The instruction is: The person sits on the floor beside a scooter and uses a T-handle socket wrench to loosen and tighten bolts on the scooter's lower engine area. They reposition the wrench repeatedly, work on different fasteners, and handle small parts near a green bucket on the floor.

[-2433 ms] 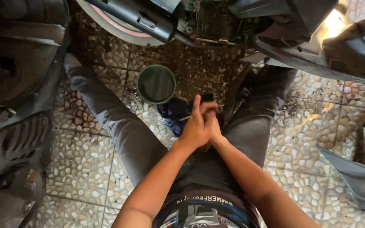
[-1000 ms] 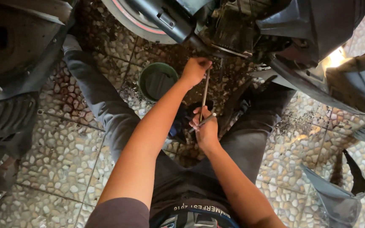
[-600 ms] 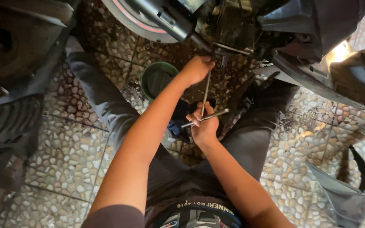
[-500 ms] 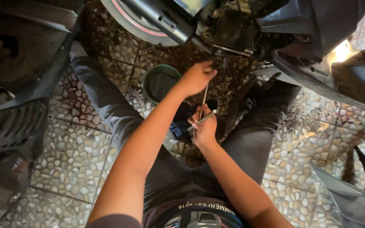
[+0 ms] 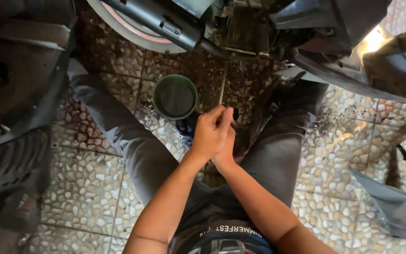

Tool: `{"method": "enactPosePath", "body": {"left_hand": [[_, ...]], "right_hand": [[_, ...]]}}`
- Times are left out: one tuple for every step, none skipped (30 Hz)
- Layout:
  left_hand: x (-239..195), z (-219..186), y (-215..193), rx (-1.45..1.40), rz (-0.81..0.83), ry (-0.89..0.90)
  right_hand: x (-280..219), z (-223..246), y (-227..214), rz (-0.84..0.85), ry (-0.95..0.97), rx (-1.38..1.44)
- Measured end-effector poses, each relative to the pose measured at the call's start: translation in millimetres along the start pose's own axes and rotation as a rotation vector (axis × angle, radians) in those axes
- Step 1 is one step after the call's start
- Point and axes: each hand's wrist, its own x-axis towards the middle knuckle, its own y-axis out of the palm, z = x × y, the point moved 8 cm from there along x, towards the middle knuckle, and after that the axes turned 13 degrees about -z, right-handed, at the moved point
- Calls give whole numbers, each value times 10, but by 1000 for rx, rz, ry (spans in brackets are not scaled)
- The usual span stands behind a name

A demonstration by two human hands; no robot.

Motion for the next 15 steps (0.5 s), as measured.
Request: {"method": "enactPosePath", "body": {"left_hand": [[24,-25,-28,88,-48,-31],[19,-6,4,84,-57,-31],[17,-11,34,31,-76,-14],[-4,-7,51,-18,-89,0],[-22,3,105,-17,-92,-3],[-60,-99,208,116,-54,166],[-120,-192,332,247,-14,336],[-122,-177,355,247,-10,334],[-133,-143,421,273,47,318],[-147,-110,474,302,103,302],[-122,-102,421,304,106,299],[-86,-122,349,214,90,302],[-51,-145,277,123,74,305],[-27,-170,230,126,78,307],[23,-185,109,45,-4,262]], "right_hand": [[4,88,8,15,-30,12],[33,58,-1,23,-34,9],[58,99,-13,32,-134,-19],[45,127,-19,38,-227,-45],[72,-158,25,42,-225,-46],[65,-600,171,201,166,525],[-14,-939,351,352,567,1090],[-4,-989,378,348,569,1090],[2,-1103,395,285,646,1088],[-10,-1212,423,223,725,1085],[-21,-1139,409,220,728,1087],[3,-956,405,292,622,1155],[15,-769,389,364,514,1220],[12,-720,389,362,513,1225],[61,-688,305,258,308,867]]}}
